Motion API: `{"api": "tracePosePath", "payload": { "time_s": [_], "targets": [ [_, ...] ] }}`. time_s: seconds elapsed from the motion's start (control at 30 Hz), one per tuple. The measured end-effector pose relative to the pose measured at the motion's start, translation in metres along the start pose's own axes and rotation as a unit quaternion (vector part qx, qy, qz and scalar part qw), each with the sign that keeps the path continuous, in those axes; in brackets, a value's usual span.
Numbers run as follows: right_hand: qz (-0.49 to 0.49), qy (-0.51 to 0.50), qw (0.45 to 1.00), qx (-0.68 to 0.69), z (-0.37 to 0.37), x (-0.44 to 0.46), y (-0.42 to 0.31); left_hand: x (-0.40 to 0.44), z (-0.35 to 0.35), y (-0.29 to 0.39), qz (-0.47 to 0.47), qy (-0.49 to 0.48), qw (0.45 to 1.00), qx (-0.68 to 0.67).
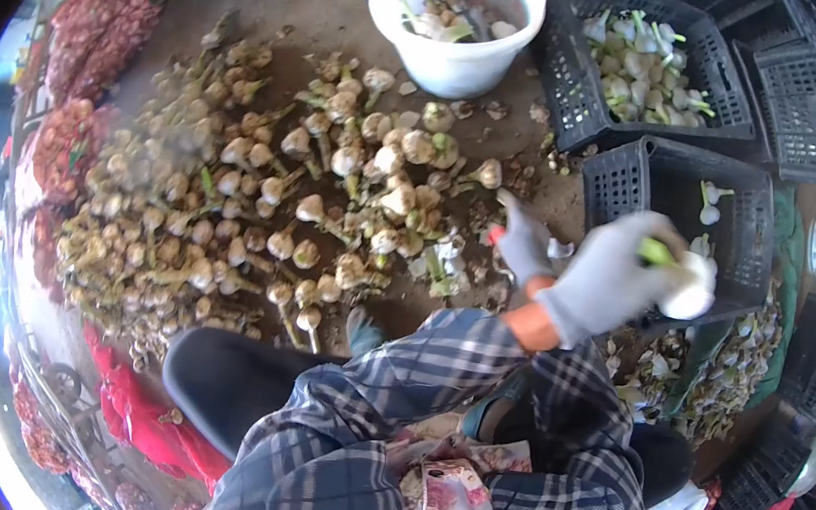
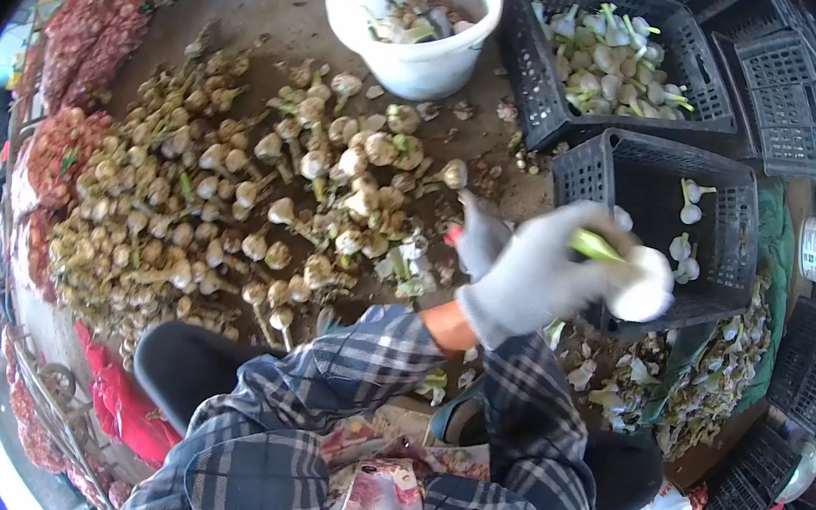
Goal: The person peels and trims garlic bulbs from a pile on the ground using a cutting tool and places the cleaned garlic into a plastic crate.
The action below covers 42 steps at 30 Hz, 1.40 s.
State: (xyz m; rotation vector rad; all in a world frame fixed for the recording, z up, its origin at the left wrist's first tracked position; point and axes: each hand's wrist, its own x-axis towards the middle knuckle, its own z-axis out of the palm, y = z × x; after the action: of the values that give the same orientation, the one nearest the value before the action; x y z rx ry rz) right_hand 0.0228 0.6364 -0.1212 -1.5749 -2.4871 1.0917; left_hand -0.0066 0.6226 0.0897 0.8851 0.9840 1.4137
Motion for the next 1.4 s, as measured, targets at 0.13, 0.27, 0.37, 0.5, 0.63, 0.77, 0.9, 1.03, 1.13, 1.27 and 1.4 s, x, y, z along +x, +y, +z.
{"api": "tracePosePath", "payload": {
  "time_s": [0.13, 0.27, 0.37, 0.5, 0.63, 0.77, 0.9, 1.03, 1.13, 1.27, 1.4],
  "targets": [
    [-0.019, -0.031, 0.994, -0.104, 0.041, 0.093, -0.001, 0.047, -0.008, -0.011, 0.103, -0.093, 0.989, 0.055],
    [-0.005, 0.007, 1.0, -0.014, 0.025, 0.106, 0.003, 0.004, -0.151, -0.077, -0.067, 0.224, 0.949, 0.21],
    [0.205, -0.129, 0.842, 0.482, -0.009, 0.085, 0.011, -0.053, -0.189, -0.105, -0.154, 0.352, 0.922, 0.052],
    [0.028, -0.126, 0.802, 0.583, 0.01, -0.011, 0.028, -0.072, -0.161, -0.129, -0.102, 0.163, 0.975, -0.115],
    [-0.015, -0.123, 0.851, 0.51, -0.067, -0.077, -0.026, -0.102, -0.14, -0.098, -0.09, 0.157, 0.981, -0.062],
    [-0.06, -0.076, 0.852, 0.514, -0.073, -0.106, -0.026, -0.131, -0.109, -0.051, -0.092, 0.119, 0.989, -0.01],
    [-0.095, 0.035, 0.938, 0.333, -0.088, -0.143, -0.055, -0.157, -0.081, -0.035, 0.034, 0.124, 0.985, 0.113],
    [-0.05, -0.02, 0.844, 0.533, -0.095, -0.17, -0.054, -0.175, -0.064, -0.029, 0.029, 0.144, 0.974, 0.175],
    [-0.082, -0.054, 0.831, 0.547, -0.104, -0.187, -0.048, -0.187, -0.061, -0.016, -0.006, 0.128, 0.988, 0.083],
    [-0.075, -0.085, 0.777, 0.619, -0.113, -0.196, -0.047, -0.19, -0.053, -0.012, 0.008, 0.116, 0.992, -0.054],
    [-0.079, -0.029, 0.827, 0.556, -0.123, -0.2, -0.063, -0.188, -0.051, -0.019, 0.053, 0.118, 0.991, 0.034]
  ]
}}
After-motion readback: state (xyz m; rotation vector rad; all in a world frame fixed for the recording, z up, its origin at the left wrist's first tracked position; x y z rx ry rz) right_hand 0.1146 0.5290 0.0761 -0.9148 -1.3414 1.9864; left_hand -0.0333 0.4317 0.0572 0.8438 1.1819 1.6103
